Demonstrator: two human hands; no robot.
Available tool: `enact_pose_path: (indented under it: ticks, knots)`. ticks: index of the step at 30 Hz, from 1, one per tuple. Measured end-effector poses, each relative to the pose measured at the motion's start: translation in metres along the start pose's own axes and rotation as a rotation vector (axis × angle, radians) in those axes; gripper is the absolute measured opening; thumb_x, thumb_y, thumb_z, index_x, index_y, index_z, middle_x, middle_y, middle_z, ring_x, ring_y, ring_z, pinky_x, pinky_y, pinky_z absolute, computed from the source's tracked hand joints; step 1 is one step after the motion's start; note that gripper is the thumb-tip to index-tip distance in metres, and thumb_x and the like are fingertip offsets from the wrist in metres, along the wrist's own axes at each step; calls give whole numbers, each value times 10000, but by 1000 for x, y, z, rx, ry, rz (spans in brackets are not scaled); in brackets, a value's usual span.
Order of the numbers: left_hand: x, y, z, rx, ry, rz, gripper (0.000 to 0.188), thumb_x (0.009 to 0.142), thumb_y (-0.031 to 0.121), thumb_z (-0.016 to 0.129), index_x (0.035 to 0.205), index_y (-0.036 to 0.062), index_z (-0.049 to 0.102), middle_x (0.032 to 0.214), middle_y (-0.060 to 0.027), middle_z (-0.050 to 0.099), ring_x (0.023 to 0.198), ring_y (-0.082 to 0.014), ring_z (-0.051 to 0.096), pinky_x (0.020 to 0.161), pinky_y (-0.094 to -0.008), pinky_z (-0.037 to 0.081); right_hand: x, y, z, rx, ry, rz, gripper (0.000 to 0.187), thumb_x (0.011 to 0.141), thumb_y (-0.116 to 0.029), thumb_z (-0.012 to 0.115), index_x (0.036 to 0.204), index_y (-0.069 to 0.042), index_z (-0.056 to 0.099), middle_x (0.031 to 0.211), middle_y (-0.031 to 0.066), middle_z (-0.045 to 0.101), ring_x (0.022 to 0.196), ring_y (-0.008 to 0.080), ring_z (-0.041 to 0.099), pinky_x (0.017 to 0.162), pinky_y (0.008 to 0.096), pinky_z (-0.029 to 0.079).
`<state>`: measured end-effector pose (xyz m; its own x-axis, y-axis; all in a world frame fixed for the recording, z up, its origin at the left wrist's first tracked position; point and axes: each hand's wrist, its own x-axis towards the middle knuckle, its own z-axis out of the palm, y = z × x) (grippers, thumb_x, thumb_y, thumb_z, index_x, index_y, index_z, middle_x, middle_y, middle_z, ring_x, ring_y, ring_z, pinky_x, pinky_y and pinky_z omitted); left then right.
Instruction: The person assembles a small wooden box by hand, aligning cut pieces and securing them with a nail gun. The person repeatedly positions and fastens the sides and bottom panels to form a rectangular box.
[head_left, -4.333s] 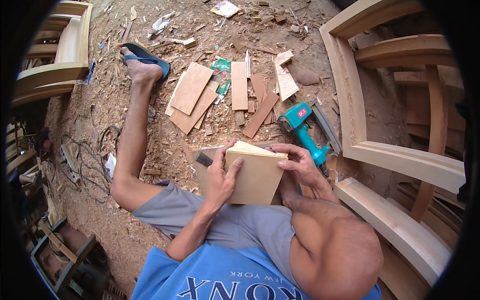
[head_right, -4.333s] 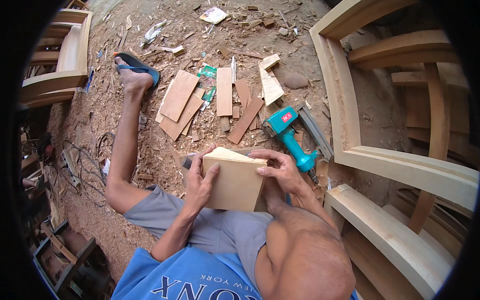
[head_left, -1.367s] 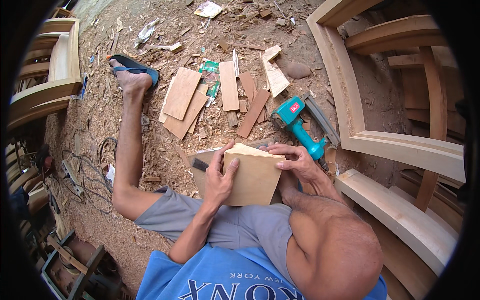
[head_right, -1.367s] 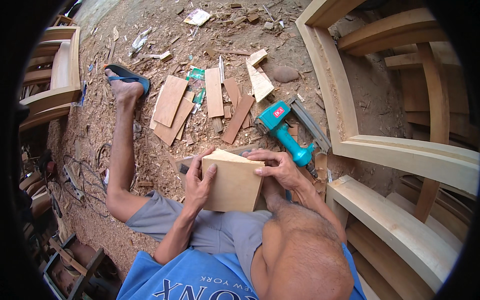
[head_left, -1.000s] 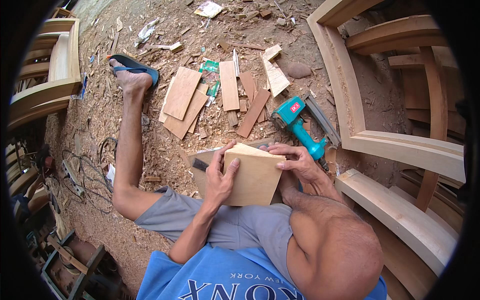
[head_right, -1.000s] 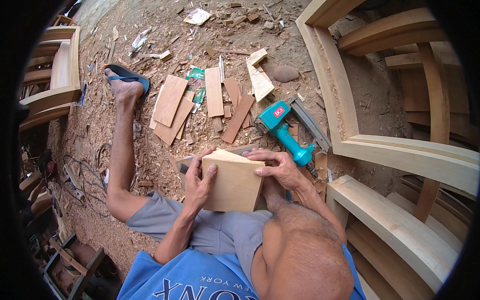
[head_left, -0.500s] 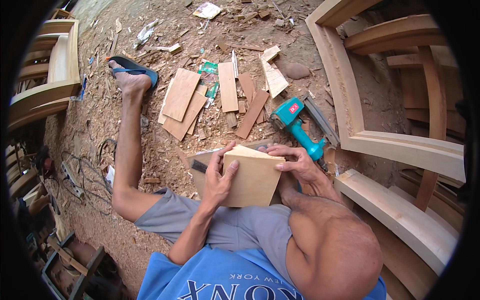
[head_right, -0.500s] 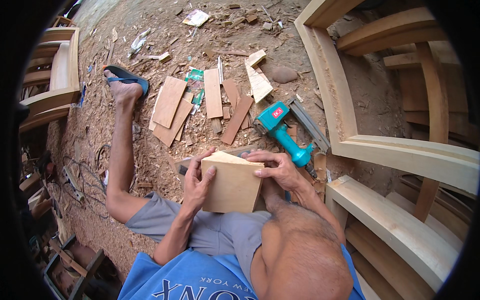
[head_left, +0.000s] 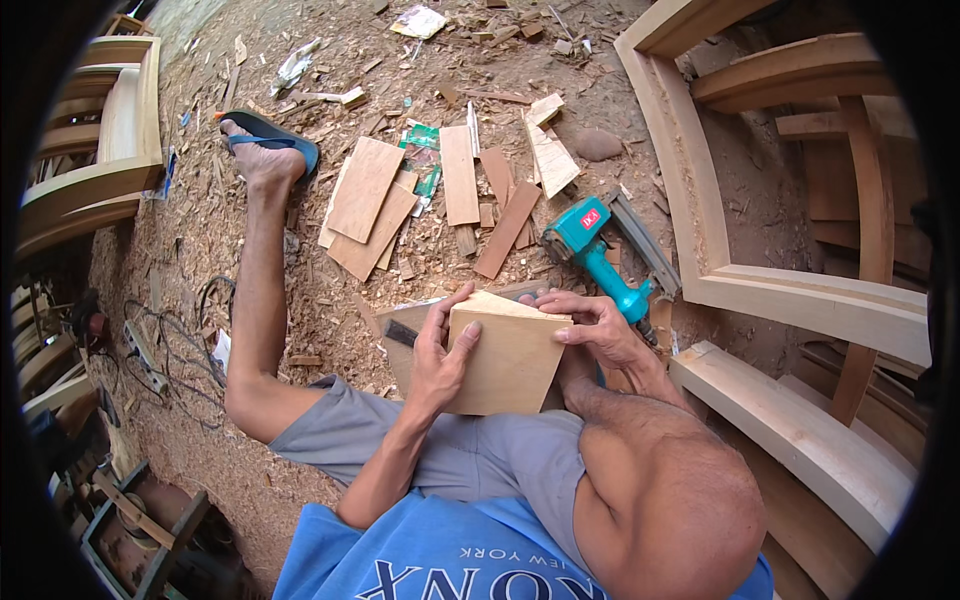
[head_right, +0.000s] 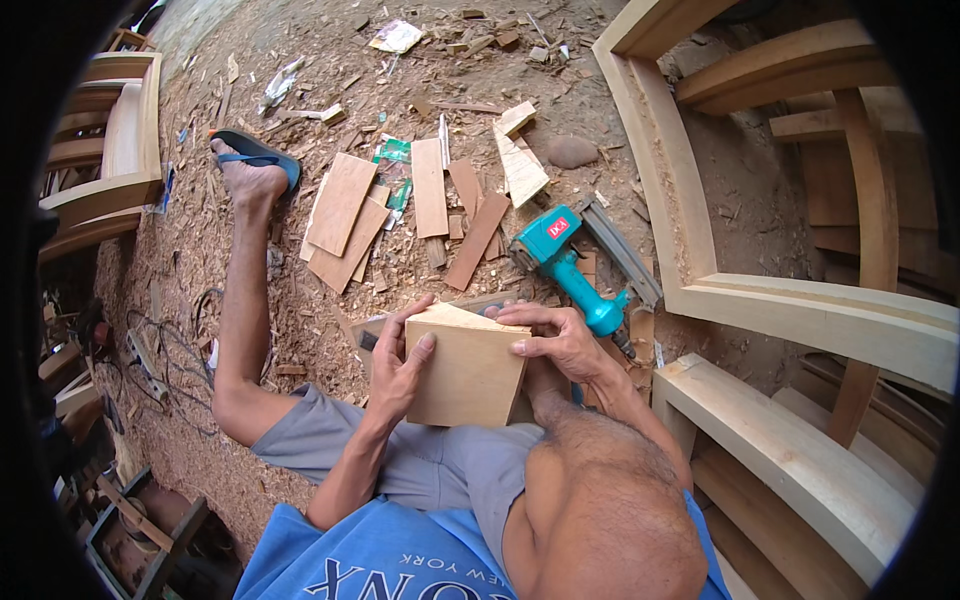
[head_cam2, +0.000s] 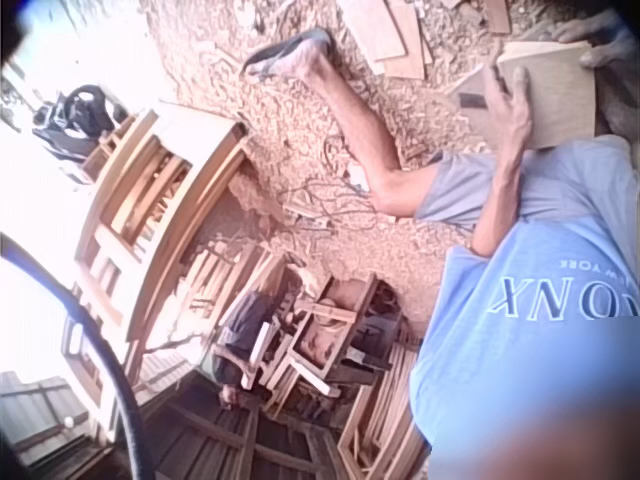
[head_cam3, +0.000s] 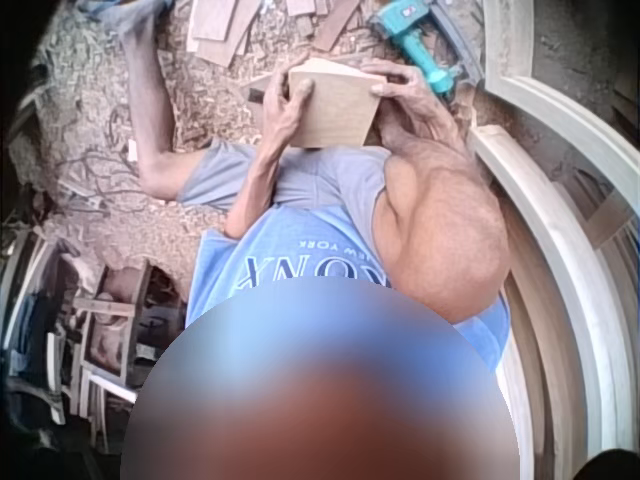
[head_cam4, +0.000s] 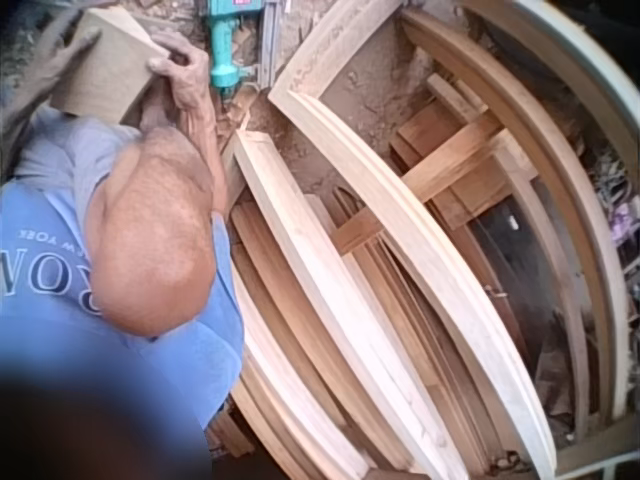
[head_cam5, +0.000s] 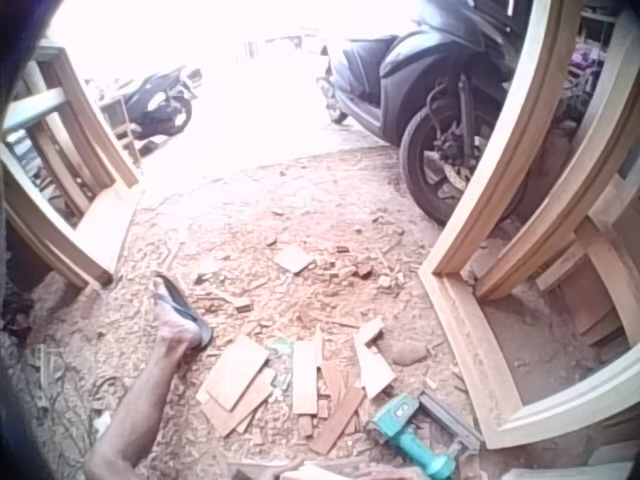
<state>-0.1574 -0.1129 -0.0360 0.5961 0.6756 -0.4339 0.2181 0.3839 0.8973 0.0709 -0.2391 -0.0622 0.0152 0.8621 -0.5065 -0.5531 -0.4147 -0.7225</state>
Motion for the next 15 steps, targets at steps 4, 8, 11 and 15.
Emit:
enact_pose_path:
  ticks: [4, 8, 11, 15]
  knots:
    - [0, 0, 0, -13, -3, 19, 480, 984, 122, 615, 1418, -8, 455, 1405, -132, 529, 1237, -175, 535, 1060, -304, 417, 0, -1, 0, -2, 1, 12, 450, 713, -57, 773, 1156, -5, 713, 1293, 151, 651, 1316, 259, 492, 1174, 405, 316]
    - [2, 1, -2, -8, -17, -1, 506, 964, 133, 651, 1411, -8, 460, 1399, -132, 535, 1238, -177, 538, 1052, -306, 427, -1, -1, 0, 20, -4, 0, 449, 719, -54, 767, 1161, -2, 708, 1306, 155, 639, 1318, 257, 493, 1173, 402, 319]
    - [3, 2, -4, -61, -15, -40, 532, 935, 122, 689, 1391, -19, 456, 1415, -149, 525, 1246, -185, 540, 1047, -309, 440, -1, 0, -2, 3, -16, -15, 446, 721, -55, 764, 1161, 1, 708, 1306, 158, 636, 1313, 259, 500, 1169, 402, 326]
    - [4, 0, -2, -244, 28, -78, 595, 871, 61, 745, 1365, -31, 426, 1455, -175, 485, 1266, -205, 533, 1063, -332, 451, 0, 1, -5, -20, -43, -36, 434, 722, -62, 764, 1148, -1, 715, 1287, 156, 644, 1301, 264, 510, 1165, 407, 331]
